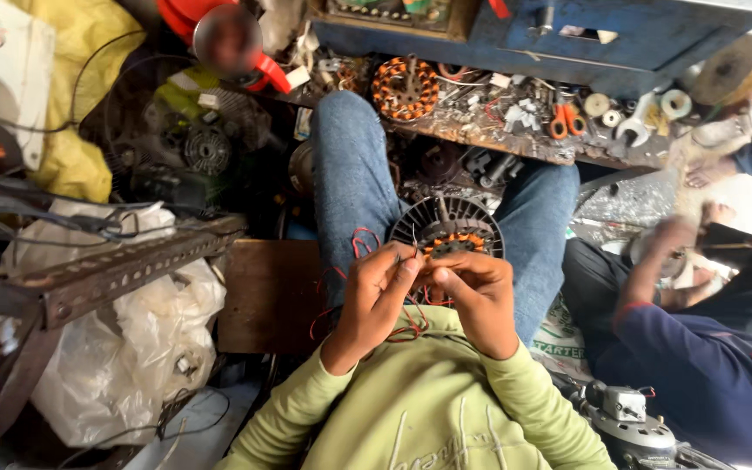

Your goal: The person repairs a fan motor by hand, threading wires through the stator core, stripping wire insulation with a tool, and trimming excess wire with scissors.

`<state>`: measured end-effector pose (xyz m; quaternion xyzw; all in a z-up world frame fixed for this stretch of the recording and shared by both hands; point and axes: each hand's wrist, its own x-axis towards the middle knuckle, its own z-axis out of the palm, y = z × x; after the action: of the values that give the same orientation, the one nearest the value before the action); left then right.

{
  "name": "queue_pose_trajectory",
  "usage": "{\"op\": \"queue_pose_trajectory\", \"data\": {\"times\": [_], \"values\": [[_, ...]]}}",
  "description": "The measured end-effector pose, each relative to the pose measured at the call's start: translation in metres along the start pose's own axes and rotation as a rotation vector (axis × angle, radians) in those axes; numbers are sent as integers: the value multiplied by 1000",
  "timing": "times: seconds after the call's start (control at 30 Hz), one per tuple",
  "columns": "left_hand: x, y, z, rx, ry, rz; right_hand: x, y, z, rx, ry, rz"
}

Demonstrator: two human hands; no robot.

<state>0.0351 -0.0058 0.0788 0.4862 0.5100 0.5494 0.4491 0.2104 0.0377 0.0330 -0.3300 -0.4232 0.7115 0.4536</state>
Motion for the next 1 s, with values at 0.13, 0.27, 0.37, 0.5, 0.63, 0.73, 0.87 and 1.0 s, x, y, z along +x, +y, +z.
{"op": "queue_pose_trajectory", "data": {"times": [0.13,0.27,0.37,0.5,0.63,0.73,0.87,1.0], "values": [[-1,6,5,-33,-25,-99,9,-5,2,33,-44,29],[-1,4,4,166,3,13,10,-3,1,40,-21,58],[1,6,7,204,8,41,11,-6,-3,-63,9,-48],[1,5,10,154,14,51,15,-13,-6,-84,32,-63],[1,-13,13,123,48,-42,27,-25,-36,-289,-102,-184],[0,-32,9,136,95,-76,70,-23,-92,-430,99,-38],[-4,-55,0,99,152,-28,197,-7,-203,-938,321,-328],[-6,-71,-9,60,241,-118,253,19,-283,-1364,503,-452]]}}
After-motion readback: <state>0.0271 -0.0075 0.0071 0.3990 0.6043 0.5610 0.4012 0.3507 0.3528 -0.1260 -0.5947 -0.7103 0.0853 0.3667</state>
